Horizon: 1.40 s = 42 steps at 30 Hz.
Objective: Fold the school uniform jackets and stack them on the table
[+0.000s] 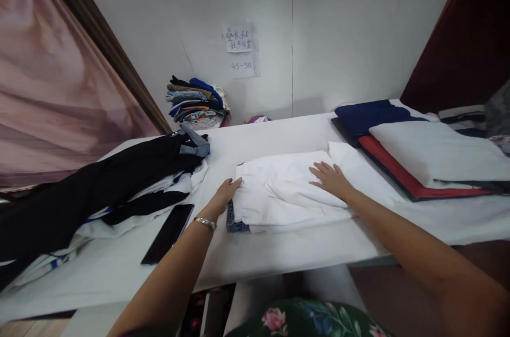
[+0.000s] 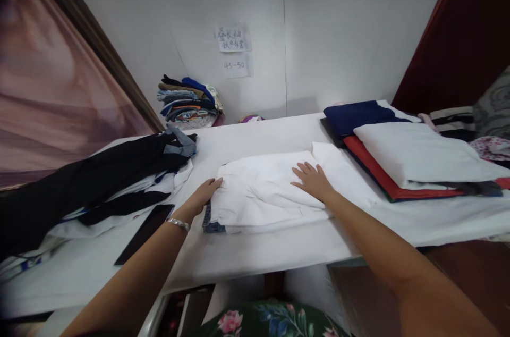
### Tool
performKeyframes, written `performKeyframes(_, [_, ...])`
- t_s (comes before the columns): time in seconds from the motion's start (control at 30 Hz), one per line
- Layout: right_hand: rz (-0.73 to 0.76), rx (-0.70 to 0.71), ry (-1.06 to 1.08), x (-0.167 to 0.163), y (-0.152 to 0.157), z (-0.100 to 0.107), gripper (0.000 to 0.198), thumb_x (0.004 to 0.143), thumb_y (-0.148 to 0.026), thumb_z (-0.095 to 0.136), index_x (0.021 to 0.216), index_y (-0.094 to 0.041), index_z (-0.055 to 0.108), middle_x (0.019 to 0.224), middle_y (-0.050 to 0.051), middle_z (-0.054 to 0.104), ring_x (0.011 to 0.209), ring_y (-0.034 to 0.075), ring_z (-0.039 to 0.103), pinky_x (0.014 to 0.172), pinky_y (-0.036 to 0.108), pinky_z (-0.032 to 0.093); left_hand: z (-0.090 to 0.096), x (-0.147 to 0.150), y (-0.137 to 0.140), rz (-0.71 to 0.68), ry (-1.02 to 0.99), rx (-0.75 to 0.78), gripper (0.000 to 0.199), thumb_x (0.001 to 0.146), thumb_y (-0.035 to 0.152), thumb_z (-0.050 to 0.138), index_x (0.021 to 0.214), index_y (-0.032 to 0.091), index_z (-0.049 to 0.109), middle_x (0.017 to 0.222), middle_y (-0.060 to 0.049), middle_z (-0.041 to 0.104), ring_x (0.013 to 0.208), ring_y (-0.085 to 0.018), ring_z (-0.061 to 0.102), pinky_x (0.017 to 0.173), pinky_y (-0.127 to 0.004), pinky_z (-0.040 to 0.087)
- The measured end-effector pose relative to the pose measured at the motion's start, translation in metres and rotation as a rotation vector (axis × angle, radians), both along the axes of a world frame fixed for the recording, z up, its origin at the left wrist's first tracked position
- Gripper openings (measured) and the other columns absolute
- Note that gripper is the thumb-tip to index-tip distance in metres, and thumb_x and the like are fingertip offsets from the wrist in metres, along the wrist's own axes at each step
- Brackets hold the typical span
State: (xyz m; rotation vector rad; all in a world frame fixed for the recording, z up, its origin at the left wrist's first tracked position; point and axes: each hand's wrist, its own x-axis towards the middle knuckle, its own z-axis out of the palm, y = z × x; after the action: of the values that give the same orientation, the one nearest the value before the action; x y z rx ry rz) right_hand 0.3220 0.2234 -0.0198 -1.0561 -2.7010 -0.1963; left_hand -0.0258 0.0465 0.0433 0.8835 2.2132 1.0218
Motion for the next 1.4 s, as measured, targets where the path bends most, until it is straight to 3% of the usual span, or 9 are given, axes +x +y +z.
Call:
performKeyframes(0.17, [-0.011,-0.07,-0.022,0.0,-0.003,0.009,0.057,0.094,-0.058,0.034,0.142,-0.029,0.043,0.15,0.009,0.038,0.139,0.032,0.032,0.107,0.06,0.027,0.01,0.013,0.001,-0.085,-0.687,0.029,0.04,0.075,0.047,0.068,0.095,0.012,0.066,0.097,-0.017,0.073,0.09,-0.027,0.07,0.076,-0.034,0.057])
performKeyframes(0.27, [-0.024,-0.106,-0.03,0.0,-0.004,0.014,0.056,0.094,-0.057,0.035,0.143,-0.03,0.041,0.152,0.008,0.037,0.14,0.031,0.029,0.11,0.059,0.023,0.014,0.015,0.001,-0.089,-0.8,0.017,0.031,0.073,0.041,0.07,0.088,0.014,0.067,0.09,-0.014,0.074,0.084,-0.026,0.072,0.072,-0.033,0.059])
performKeyframes(0.47, [-0.126,-0.448,-0.018,-0.006,-0.011,0.056,0.06,0.092,-0.058,0.037,0.144,-0.028,0.041,0.155,0.006,0.029,0.144,0.029,0.02,0.114,0.057,0.017,0.002,0.016,-0.001,-0.002,-0.422,0.092,0.041,0.063,0.032,0.08,0.093,0.01,0.062,0.092,-0.015,0.073,0.086,-0.026,0.071,0.073,-0.033,0.056])
performKeyframes(0.6, [-0.028,-0.405,0.046,-0.031,-0.039,0.078,0.064,0.092,-0.062,0.036,0.146,-0.028,0.037,0.158,0.006,0.021,0.146,0.029,0.01,0.115,0.057,0.008,-0.005,0.015,0.001,0.036,-0.279,0.094,0.052,0.062,0.03,0.08,0.106,0.011,0.058,0.107,-0.017,0.07,0.1,-0.028,0.067,0.08,-0.034,0.053])
performKeyframes(0.87, [0.144,-0.39,-0.016,-0.074,-0.082,0.043,0.067,0.092,-0.064,0.035,0.148,-0.025,0.034,0.156,0.016,0.024,0.144,0.03,0.019,0.113,0.057,0.013,0.022,-0.003,0.0,-0.125,0.077,0.171,0.047,0.074,0.03,0.068,0.117,0.016,0.054,0.104,-0.011,0.071,0.089,-0.024,0.069,0.077,-0.033,0.053])
performKeyframes(1.07, [0.13,-0.336,-0.005,-0.082,-0.089,0.036,0.065,0.093,-0.062,0.035,0.148,-0.026,0.033,0.157,0.015,0.021,0.145,0.033,0.015,0.113,0.059,0.01,0.009,-0.021,0.001,-0.052,0.24,-0.089,0.048,0.072,0.032,0.07,0.112,0.01,0.059,0.116,-0.022,0.066,0.106,-0.034,0.063,0.09,-0.042,0.049])
performKeyframes(1.17, [0.133,-0.319,-0.01,-0.083,-0.09,0.033,0.066,0.093,-0.063,0.035,0.148,-0.027,0.032,0.158,0.014,0.02,0.145,0.033,0.016,0.113,0.059,0.011,0.01,-0.017,0.001,-0.105,0.414,-0.188,0.06,0.078,0.039,0.063,0.127,0.006,0.051,0.125,-0.025,0.06,0.113,-0.036,0.059,0.093,-0.047,0.047])
performKeyframes(1.27, [0.125,-0.307,-0.009,-0.085,-0.091,0.034,0.065,0.093,-0.062,0.036,0.148,-0.027,0.032,0.158,0.014,0.019,0.145,0.033,0.016,0.113,0.059,0.011,0.027,0.01,-0.002,-0.187,0.734,-0.016,0.065,0.081,0.039,0.058,0.136,0.009,0.043,0.136,-0.023,0.051,0.126,-0.035,0.049,0.103,-0.049,0.041])
performKeyframes(1.4, [0.135,-0.37,-0.002,-0.083,-0.091,0.045,0.065,0.092,-0.06,0.041,0.147,-0.026,0.033,0.157,0.015,0.021,0.145,0.033,0.016,0.112,0.059,0.011,0.037,0.071,-0.009,-0.632,0.931,0.227,0.057,0.086,0.042,0.053,0.137,0.018,0.044,0.145,-0.014,0.046,0.136,-0.029,0.039,0.114,-0.048,0.026])
